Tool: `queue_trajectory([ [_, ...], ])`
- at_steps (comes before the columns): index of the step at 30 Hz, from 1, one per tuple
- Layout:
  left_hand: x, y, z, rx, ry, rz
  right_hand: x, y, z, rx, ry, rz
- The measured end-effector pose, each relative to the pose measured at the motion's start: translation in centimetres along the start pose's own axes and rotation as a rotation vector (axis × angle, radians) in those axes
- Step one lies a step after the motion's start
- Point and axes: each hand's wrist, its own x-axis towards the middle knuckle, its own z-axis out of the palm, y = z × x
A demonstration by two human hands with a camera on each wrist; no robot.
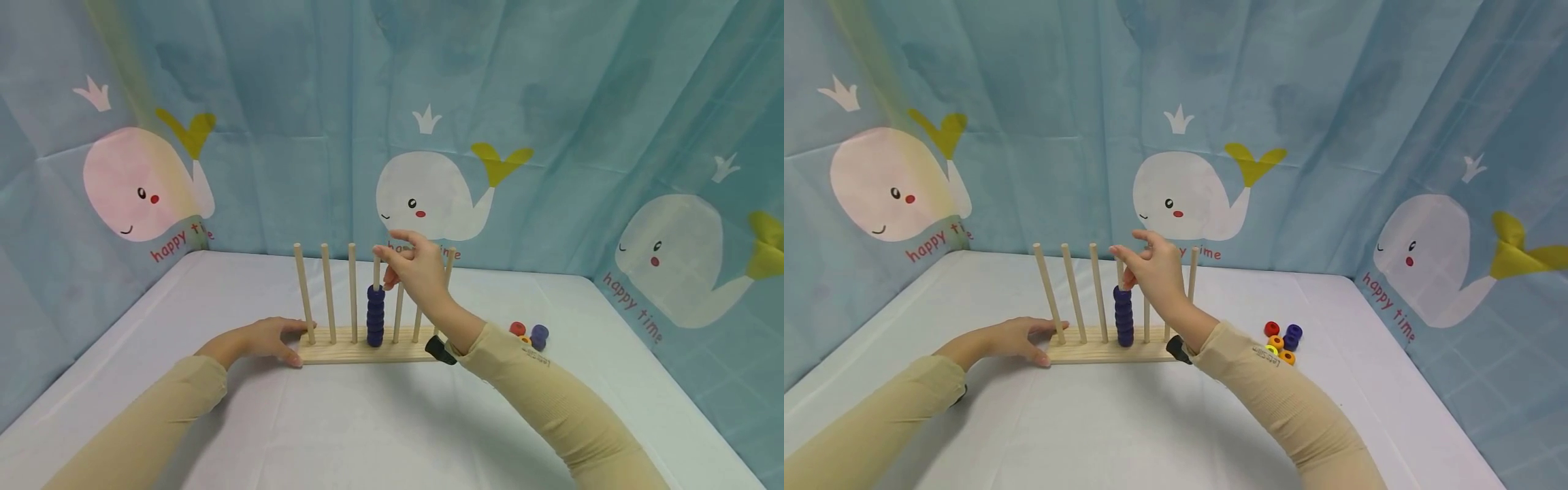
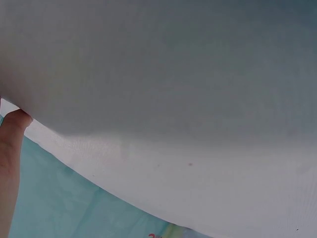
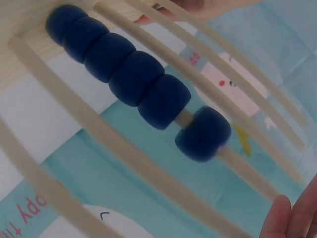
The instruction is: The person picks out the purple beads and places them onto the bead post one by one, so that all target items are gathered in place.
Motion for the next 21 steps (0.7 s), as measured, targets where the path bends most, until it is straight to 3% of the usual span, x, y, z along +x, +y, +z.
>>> queue_trajectory([
  [11, 0.0, 0.0, 0.0, 0.014, 0.0, 0.002, -1.3, -0.2, -3.0, -0.016, 0.011, -0.016],
  [21, -0.1, 0.2, -0.1, -0.012, -0.006, -0.013, -2.5, 0.3, -6.8, -0.156, 0.057, -0.028],
])
